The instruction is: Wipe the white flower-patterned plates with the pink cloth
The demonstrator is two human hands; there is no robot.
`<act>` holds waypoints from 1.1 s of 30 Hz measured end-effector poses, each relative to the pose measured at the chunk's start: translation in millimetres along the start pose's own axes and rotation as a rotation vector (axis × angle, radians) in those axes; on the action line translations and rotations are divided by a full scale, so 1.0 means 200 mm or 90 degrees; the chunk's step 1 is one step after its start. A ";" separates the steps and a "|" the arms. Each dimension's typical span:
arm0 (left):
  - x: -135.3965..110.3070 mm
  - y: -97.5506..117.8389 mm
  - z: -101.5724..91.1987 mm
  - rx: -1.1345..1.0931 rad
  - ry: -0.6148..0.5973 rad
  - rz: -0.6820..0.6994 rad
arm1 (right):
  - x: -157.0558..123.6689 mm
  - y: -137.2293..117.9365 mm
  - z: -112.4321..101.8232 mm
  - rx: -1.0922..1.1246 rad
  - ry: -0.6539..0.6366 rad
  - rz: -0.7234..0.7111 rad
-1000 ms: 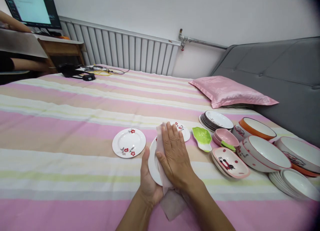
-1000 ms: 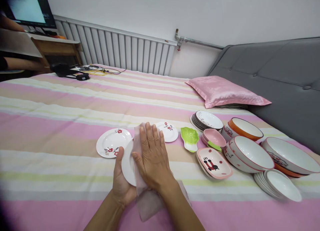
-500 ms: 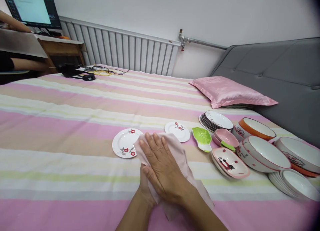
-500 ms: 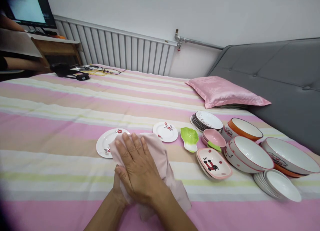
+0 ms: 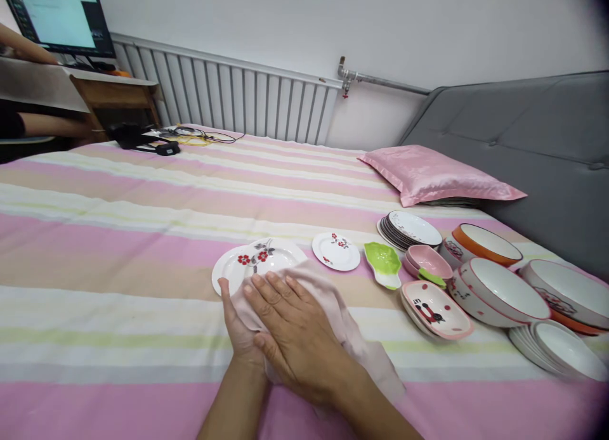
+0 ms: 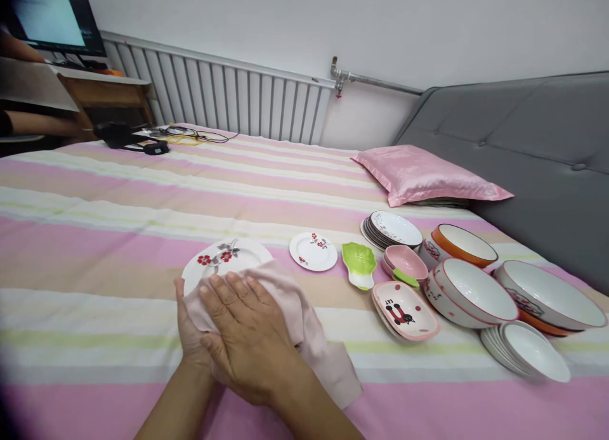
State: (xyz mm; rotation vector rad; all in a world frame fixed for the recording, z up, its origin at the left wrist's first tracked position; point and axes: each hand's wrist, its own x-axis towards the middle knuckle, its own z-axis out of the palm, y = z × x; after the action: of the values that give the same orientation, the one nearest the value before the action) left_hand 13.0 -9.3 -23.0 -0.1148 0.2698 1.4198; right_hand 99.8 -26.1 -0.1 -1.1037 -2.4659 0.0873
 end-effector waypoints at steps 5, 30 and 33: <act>0.02 0.07 0.05 0.004 -0.038 0.047 | 0.00 0.03 0.00 -0.039 0.049 0.061; -0.06 -0.21 -0.03 0.035 -0.290 -0.323 | -0.03 0.18 -0.05 -0.117 0.125 0.143; -0.05 -0.21 -0.09 0.059 -0.292 -0.336 | -0.02 0.16 -0.06 -0.102 0.081 0.120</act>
State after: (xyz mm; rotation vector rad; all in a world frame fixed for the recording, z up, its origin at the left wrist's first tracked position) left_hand 50.1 -29.4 -42.1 0.2045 -0.0750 0.8733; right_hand 129.3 -9.2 1.0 -1.3636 -2.2841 -0.1219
